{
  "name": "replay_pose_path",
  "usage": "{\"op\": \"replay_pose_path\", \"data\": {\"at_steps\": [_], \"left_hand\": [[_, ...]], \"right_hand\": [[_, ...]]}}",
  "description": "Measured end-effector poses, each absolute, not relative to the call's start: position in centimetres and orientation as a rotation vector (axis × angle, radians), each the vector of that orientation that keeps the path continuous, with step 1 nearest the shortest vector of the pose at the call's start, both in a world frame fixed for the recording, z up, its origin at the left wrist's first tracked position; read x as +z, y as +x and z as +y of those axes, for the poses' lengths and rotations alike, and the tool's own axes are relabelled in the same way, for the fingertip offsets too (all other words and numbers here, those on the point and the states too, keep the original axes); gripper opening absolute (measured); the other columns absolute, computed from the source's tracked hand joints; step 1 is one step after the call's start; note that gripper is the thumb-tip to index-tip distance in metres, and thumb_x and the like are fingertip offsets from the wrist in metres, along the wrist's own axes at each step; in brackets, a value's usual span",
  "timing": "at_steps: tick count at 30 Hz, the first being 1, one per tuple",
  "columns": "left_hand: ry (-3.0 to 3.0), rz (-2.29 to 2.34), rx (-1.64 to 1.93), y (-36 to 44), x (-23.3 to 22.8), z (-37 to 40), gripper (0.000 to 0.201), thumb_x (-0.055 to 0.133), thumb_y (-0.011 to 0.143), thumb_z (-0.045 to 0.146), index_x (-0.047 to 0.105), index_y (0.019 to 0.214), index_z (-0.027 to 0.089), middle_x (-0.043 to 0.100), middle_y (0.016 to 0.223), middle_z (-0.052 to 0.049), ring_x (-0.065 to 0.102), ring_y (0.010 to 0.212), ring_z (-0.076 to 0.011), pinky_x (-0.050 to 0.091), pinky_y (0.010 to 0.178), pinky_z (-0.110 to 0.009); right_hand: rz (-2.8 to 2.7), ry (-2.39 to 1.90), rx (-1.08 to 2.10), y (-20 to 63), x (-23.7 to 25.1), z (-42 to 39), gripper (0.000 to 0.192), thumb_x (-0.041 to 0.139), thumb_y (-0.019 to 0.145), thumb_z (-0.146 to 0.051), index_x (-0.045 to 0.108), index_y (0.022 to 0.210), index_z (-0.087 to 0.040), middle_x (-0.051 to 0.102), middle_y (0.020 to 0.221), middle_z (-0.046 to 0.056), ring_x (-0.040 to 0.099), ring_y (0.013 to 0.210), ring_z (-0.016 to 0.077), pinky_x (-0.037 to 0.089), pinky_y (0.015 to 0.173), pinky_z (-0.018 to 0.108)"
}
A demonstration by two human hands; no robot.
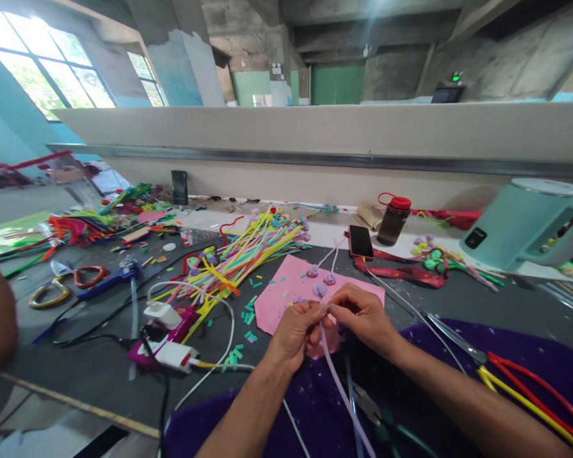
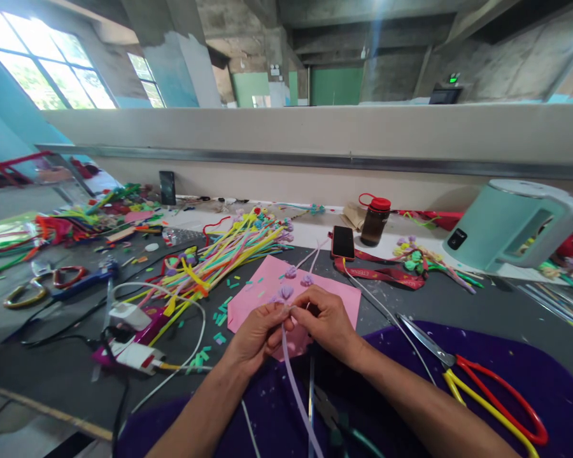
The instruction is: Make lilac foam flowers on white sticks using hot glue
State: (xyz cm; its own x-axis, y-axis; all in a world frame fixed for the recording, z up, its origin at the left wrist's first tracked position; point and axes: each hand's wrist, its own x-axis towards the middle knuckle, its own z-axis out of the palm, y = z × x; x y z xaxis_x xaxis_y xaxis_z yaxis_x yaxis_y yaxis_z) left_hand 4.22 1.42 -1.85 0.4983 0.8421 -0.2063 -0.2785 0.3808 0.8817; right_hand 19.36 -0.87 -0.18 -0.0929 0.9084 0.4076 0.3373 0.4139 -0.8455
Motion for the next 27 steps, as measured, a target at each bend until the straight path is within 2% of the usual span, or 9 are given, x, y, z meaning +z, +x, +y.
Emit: {"op": "replay_pose_path", "data": {"at_steps": [6,14,22,27], "left_hand": [[0.928,0.781,0.859,4.4,-1.4,1.1,0.028,0.067,0.068,0.036,0.06,0.057,0.012,0.048,0.039,0.005,0.029,0.024,-0.0016,0.016,0.027,-0.016],[0.94,0.765,0.78,4.3,-1.2,1.0,0.032,0.066,0.067,0.041,0.058,0.055,0.013,0.042,0.029,0.006,0.027,0.022,-0.0031,0.016,0.026,-0.016],[0.924,0.719,0.696,4.1,-1.4,1.1,0.032,0.065,0.069,0.039,0.056,0.053,0.013,0.042,0.03,0.006,0.026,0.022,-0.0023,0.017,0.026,-0.016],[0.923,0.703,0.726,3.9,-1.4,1.1,0.029,0.066,0.068,0.036,0.057,0.054,0.012,0.041,0.031,0.006,0.024,0.022,-0.0018,0.015,0.026,-0.016]], "right_hand": [[-1.453,-1.11,1.087,19.4,-0.1,-0.7,0.007,0.057,0.075,-0.02,0.058,0.069,-0.017,0.051,0.06,-0.004,0.046,0.05,0.0086,0.037,0.046,0.02],[-1.191,-1.049,1.489,19.7,-0.3,-0.4,0.009,0.061,0.07,-0.022,0.057,0.067,-0.015,0.05,0.046,-0.006,0.042,0.039,0.0059,0.029,0.038,0.016],[-1.09,-0.934,1.756,20.3,-1.0,0.2,0.016,0.068,0.066,-0.026,0.06,0.07,-0.013,0.054,0.047,-0.003,0.042,0.035,0.0048,0.029,0.034,0.015],[-1.081,-0.893,1.78,20.5,-1.1,0.4,0.018,0.068,0.068,-0.028,0.06,0.069,-0.012,0.055,0.047,-0.003,0.043,0.034,0.0045,0.028,0.033,0.014]]}}
